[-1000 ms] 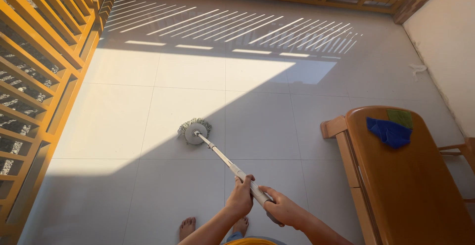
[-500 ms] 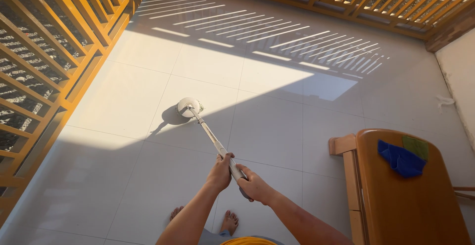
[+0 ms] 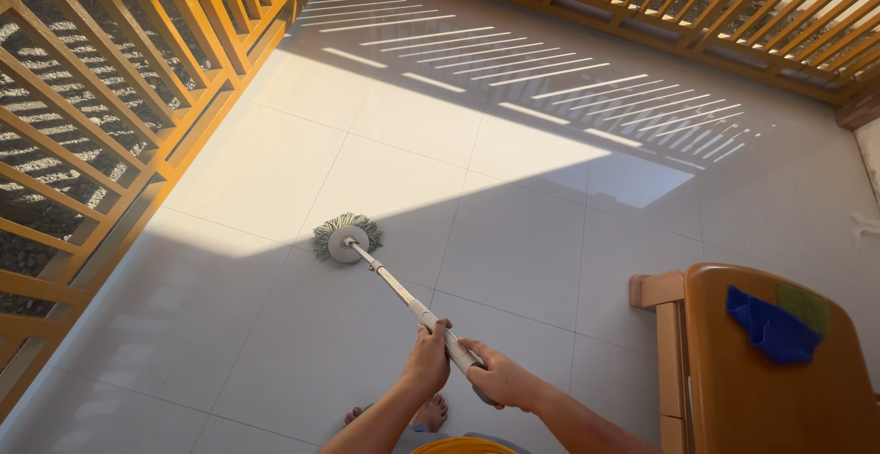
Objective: The person uses a spin mop to clean a tiled floor on a balcony. They move the mop back and forth across the surface, covering different areas systematically.
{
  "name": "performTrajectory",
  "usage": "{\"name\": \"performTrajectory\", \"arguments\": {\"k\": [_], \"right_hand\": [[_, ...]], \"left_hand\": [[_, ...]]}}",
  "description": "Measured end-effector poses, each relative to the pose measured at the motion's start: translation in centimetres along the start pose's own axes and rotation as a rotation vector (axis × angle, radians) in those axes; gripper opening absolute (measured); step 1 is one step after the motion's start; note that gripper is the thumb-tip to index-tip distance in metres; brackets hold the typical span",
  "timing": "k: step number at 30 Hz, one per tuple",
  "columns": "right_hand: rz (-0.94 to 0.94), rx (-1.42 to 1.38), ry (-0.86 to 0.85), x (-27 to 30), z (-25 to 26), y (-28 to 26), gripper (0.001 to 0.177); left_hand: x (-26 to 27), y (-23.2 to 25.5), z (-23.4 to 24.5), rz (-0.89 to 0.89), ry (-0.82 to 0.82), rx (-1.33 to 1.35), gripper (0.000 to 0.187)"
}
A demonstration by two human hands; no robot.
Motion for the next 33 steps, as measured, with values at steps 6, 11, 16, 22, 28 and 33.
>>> {"name": "performTrajectory", "arguments": {"k": [6,11,16,22,28,33], "right_hand": [[0.097,-0.093,-0.001,-5.1,-4.4,-5.1,0.074],[0.067,-0.065,0.034,-2.4,-3.7,-7.9,0.075],[0.003,0.059,0.063,4.9,-2.2,-9.2,0.071],[-0.116,0.139,0.080,8.1,-5.7,-9.0,0.069],[-0.103,-0.049,0.158,2.9,-11.3,-8.9,0.071],[0.047,-0.365,0.222,-4.3,-15.9,-8.9,0.072]], "left_hand": [[-6.0,-4.9,4.6,0.013,0.063,-0.012,0.048],[-4.6,-3.3,8.2,-0.019,0.081,0.039,0.040],[0.3,-0.8,8.9,-0.070,0.048,0.115,0.041],[3.6,-3.3,9.0,-0.115,-0.037,0.109,0.037],[1.0,-7.8,11.7,-0.141,-0.064,0.103,0.040],[-1.3,-10.3,15.0,-0.325,0.016,-0.004,0.054]]}}
Point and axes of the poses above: each hand's wrist, its own x-axis away from the middle knuckle, its own z-axis out of the back of the hand, y = z × x, the point moved 9 cm from there along -x, towards the middle knuckle, and after that the axes turned 15 degrees about y, right-handed, at the moved point
